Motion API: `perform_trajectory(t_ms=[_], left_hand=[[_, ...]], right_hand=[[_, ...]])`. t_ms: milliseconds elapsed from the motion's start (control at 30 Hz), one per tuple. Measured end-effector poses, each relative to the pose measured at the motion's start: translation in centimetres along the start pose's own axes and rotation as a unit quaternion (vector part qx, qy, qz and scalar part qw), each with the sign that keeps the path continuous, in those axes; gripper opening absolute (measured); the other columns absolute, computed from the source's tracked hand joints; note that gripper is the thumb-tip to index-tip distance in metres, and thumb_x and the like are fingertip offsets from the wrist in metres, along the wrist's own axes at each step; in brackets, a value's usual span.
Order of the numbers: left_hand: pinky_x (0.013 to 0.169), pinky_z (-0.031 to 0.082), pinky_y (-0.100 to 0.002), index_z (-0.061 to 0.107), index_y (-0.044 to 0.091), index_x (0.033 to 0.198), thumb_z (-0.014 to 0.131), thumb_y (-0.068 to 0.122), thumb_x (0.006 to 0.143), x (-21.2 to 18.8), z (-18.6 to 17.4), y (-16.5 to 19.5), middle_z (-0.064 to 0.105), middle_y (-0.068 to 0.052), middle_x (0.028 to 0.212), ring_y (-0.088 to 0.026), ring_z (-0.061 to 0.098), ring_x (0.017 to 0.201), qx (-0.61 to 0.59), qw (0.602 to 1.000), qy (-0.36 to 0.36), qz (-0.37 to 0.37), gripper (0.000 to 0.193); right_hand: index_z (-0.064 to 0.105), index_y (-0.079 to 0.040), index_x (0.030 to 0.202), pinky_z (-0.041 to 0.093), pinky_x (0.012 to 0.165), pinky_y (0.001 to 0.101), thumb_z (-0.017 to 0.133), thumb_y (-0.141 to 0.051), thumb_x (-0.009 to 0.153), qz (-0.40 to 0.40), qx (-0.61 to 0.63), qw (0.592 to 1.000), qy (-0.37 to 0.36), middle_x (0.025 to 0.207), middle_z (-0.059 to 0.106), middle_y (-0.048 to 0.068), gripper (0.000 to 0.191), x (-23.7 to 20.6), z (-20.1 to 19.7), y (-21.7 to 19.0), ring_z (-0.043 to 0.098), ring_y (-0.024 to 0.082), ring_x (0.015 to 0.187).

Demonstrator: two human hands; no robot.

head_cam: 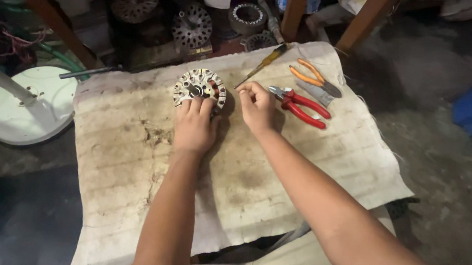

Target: The person winds copper wire from a blue spool onto the slots of a motor armature stator on a cloth-covered workbench, guiding and pressing the wire into place by hand and turning the armature as they work. They occasionally reposition the spool and continue winding around the armature segments.

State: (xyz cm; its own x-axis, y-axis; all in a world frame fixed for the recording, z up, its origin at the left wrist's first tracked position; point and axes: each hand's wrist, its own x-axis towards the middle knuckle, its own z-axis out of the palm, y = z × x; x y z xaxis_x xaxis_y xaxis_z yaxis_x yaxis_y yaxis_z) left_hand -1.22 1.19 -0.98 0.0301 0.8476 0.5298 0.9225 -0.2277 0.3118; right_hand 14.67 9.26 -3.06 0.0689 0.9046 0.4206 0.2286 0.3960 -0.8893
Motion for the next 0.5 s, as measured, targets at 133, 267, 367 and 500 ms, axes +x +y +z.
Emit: perform_trajectory(t_ms=[133,267,367,500], left_hand=[[0.093,0.045,-0.046,0.066,0.020,0.122,0.074,0.023,0.082,-0.7,-0.1,0.2,0.062,-0.007,0.114,-0.032,0.054,0.114,0.005,1.000,0.020,0.013,0.041],[0.092,0.045,-0.046,0.066,0.018,0.124,0.075,0.021,0.082,-0.3,-0.4,0.5,0.062,-0.008,0.116,-0.033,0.054,0.113,0.009,0.999,0.035,0.013,0.043],[0.093,0.045,-0.047,0.063,0.013,0.125,0.077,0.021,0.079,-0.1,-0.5,0.4,0.062,-0.009,0.117,-0.033,0.054,0.112,-0.003,0.999,0.035,0.014,0.048],[0.093,0.046,-0.046,0.063,0.014,0.122,0.078,0.020,0.078,-0.3,-0.2,0.2,0.064,-0.008,0.115,-0.033,0.056,0.111,-0.015,1.000,0.026,0.001,0.048]], right_hand=[[0.075,-0.014,0.100,0.047,0.058,0.0302,0.067,-0.020,0.092,0.070,-0.126,0.989,-0.034,0.072,0.069,-0.001,0.012,-0.7,-0.6,-2.0,0.062,0.010,0.063],[0.071,-0.017,0.096,0.053,0.074,0.0358,0.070,-0.021,0.088,-0.109,-0.137,0.985,-0.007,0.091,0.068,0.003,0.009,-1.0,-0.9,-4.6,0.065,0.021,0.084],[0.072,-0.018,0.093,0.052,0.081,0.0413,0.074,-0.024,0.082,-0.215,-0.229,0.949,0.034,0.099,0.069,0.005,0.013,-1.3,-1.0,-5.7,0.063,0.028,0.102],[0.070,-0.017,0.092,0.052,0.082,0.0433,0.074,-0.025,0.090,-0.137,-0.240,0.961,-0.031,0.097,0.072,0.002,0.009,-1.4,-1.0,-5.9,0.063,0.029,0.104]])
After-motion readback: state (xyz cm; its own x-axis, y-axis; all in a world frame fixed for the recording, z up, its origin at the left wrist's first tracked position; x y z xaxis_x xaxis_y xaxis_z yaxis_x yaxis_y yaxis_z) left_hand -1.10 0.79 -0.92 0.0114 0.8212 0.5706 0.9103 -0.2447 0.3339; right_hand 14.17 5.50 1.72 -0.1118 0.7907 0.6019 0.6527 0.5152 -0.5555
